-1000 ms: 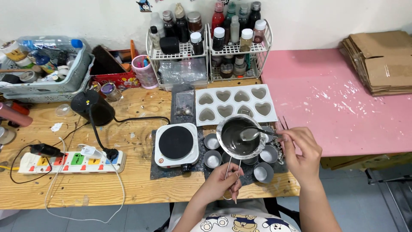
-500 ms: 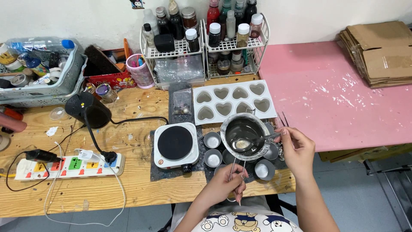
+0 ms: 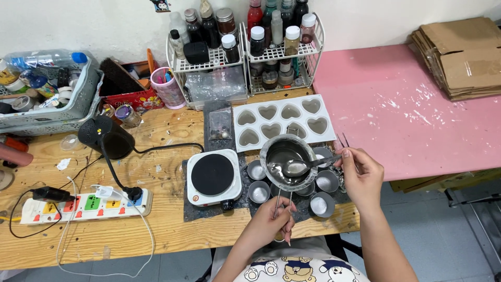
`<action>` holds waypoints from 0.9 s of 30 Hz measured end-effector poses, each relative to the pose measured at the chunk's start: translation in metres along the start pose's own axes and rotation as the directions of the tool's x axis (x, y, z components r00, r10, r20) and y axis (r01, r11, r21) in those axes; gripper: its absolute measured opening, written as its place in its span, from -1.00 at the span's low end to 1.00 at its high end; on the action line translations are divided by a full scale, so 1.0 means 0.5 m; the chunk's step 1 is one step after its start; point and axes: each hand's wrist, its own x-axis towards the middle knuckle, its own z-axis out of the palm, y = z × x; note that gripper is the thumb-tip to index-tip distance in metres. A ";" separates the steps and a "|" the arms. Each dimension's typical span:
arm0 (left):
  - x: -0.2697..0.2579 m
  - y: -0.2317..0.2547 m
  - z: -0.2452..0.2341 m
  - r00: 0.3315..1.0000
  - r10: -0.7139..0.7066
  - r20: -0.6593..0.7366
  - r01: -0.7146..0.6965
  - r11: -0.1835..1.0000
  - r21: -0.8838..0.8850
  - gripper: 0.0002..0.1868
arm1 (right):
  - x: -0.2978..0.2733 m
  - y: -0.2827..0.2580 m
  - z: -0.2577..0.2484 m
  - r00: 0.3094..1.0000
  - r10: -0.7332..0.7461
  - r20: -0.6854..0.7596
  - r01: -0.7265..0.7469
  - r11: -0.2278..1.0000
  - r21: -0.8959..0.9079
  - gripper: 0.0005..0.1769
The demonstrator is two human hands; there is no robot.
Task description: The recorder uses a spoon to transfer liquid wax from a small pot into small circular molds and then prepares wicks.
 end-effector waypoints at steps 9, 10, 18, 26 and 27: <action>0.003 0.004 0.004 0.999 -0.039 -0.018 0.040 0.999 0.021 -0.82 | 0.027 0.004 -0.008 0.999 0.037 0.013 -0.037 0.999 -0.020 -0.83; 0.003 0.008 0.006 0.999 -0.038 -0.017 0.038 0.999 0.021 -0.82 | 0.031 0.004 -0.010 0.999 0.036 0.013 -0.035 0.999 -0.021 -0.83; 0.019 -0.006 -0.019 0.988 -0.015 -0.152 0.014 1.000 -0.007 -0.81 | 0.057 -0.006 -0.044 0.998 -0.002 -0.064 0.001 1.000 -0.006 -0.81; 0.021 -0.018 -0.049 0.964 0.057 -0.261 -0.061 0.998 -0.010 -0.84 | 0.044 0.016 -0.043 0.997 -0.036 -0.066 0.028 0.993 -0.113 -0.84; 0.019 -0.016 -0.050 0.960 0.063 -0.274 -0.064 0.998 0.003 -0.84 | 0.041 0.020 -0.040 0.996 -0.066 -0.061 0.053 0.980 -0.193 -0.86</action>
